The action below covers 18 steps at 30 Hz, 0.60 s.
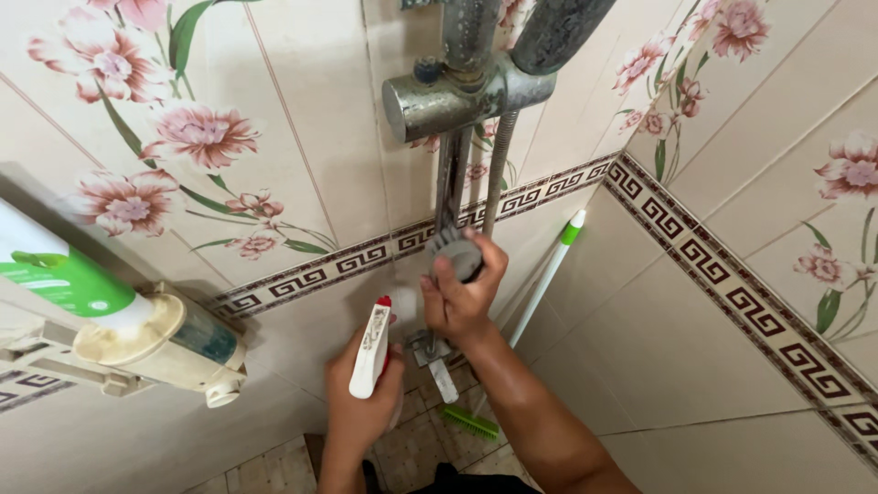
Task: The person cleans a wall-mounted shower fixture and the surrounding tiled wall using a handheld brush and a spray bottle.
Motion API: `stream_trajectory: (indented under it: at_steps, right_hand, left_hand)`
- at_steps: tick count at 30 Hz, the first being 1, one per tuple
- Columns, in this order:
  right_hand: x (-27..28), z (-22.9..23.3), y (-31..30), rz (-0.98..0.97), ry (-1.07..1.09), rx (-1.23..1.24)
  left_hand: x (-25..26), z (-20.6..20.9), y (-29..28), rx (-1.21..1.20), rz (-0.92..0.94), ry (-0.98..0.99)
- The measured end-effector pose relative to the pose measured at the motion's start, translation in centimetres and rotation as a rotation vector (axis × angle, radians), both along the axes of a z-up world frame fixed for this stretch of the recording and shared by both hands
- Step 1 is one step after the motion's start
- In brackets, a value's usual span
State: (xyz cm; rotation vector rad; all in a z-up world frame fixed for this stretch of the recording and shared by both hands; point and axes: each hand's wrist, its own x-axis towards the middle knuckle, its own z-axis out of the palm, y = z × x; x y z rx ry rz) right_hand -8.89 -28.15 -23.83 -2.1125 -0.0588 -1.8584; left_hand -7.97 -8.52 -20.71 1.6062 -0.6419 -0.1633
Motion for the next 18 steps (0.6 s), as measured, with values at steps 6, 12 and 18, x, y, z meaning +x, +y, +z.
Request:
stream_trajectory:
  at_steps: [6, 12, 18]
  right_hand:
    - [-0.4, -10.1, 1.0, -0.135, 0.069, -0.105]
    - [-2.1, -15.1, 2.3, -0.119, 0.255, -0.023]
    - [0.6, -4.1, 2.1, -0.211, 0.081, -0.004]
  left_hand:
    - [1.0, 0.2, 0.2, 0.016, 0.003, -0.007]
    - [2.0, 0.6, 0.2, -0.099, -0.102, -0.073]
    - [3.8, 1.3, 0.4, -0.038, -0.18, -0.102]
